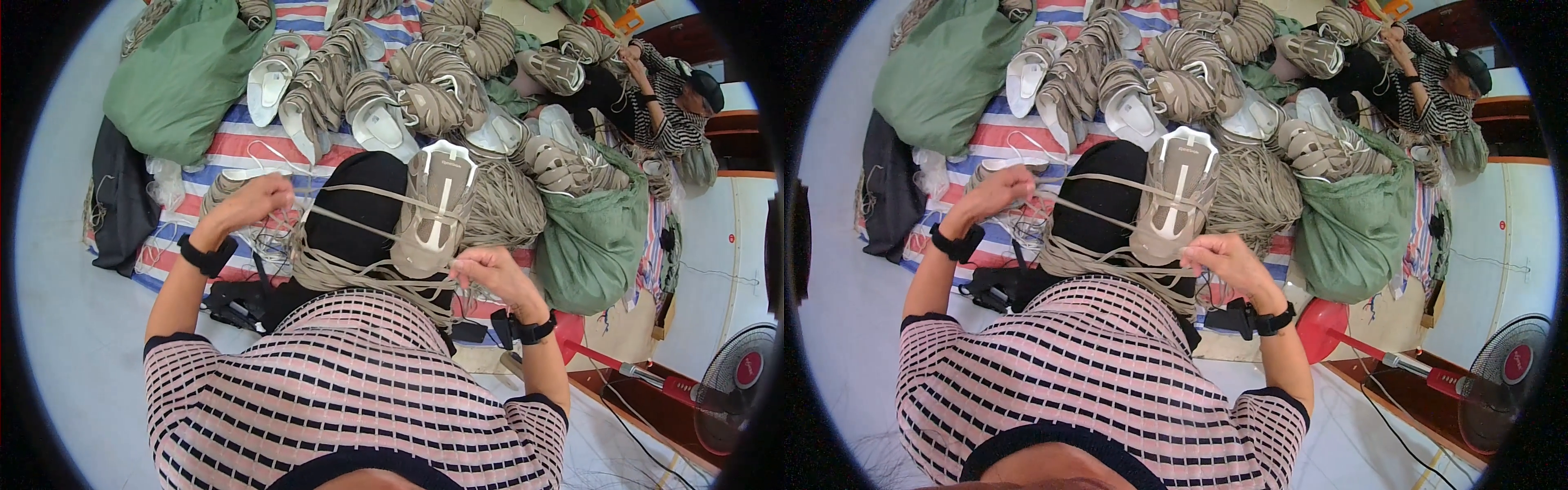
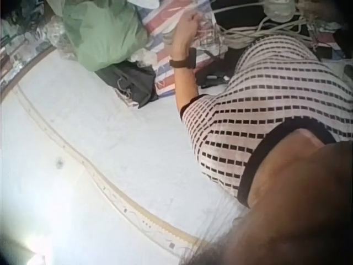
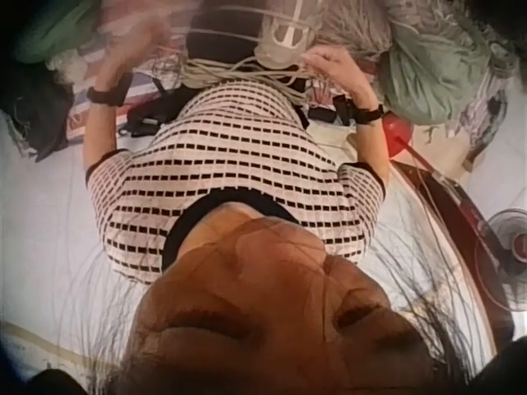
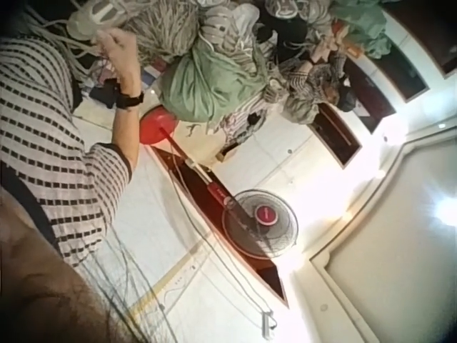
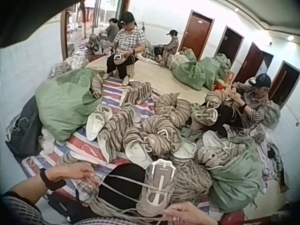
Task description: Lacing and inspecting newly manufactured shoes.
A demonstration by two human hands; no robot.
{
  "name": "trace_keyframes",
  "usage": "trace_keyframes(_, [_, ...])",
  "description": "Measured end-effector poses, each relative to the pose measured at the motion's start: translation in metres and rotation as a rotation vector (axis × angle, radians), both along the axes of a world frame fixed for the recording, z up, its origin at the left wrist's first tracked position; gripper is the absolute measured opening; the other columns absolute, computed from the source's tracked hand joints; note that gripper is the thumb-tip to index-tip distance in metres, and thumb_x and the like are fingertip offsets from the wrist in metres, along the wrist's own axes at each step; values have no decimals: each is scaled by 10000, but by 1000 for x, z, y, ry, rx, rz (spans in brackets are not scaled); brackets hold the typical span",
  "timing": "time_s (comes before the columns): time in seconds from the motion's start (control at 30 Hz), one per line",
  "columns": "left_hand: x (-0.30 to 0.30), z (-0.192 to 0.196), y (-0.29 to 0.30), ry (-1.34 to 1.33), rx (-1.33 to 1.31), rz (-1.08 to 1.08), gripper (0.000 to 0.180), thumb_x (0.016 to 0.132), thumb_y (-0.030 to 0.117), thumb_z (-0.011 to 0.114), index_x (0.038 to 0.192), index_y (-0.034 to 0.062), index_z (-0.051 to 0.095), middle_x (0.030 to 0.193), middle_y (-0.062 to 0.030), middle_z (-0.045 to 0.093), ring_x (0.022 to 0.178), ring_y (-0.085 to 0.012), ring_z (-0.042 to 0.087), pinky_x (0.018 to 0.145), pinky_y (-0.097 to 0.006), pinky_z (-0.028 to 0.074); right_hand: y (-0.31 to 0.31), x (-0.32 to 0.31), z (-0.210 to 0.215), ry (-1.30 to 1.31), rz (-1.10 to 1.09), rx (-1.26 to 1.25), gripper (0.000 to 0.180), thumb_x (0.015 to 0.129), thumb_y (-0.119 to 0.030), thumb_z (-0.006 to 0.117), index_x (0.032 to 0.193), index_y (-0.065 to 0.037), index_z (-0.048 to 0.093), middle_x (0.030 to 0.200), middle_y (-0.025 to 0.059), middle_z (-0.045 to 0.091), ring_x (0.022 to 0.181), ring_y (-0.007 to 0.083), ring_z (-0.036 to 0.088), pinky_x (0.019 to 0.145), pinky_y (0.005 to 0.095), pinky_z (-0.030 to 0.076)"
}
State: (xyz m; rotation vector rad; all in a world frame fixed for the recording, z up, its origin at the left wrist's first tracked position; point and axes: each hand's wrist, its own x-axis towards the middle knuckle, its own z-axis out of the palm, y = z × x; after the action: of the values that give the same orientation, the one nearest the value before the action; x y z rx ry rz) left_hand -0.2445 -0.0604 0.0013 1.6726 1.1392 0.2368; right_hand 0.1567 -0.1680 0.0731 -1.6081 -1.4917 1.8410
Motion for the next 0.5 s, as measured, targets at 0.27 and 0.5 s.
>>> trace_keyframes(0.27, [110,34,-38,-332,315,-394,589,800,154,643,1315,31,382,1286,-162,433,1232,-297,395,1023,-376,333,3,-37,-14,-66,212,195,209,930,-140,472,1052,-17,589,669,-15,520,596,71,456,536,224,374])
trace_keyframes(0.5, [169,26,-46,-585,-472,-158,171,886,141,557,1007,29,511,792,3,548,681,-67,513,541,-217,417,10,-48,-9,-26,62,137,109,897,-39,426,1005,-55,421,662,63,562,595,104,535,538,265,409])
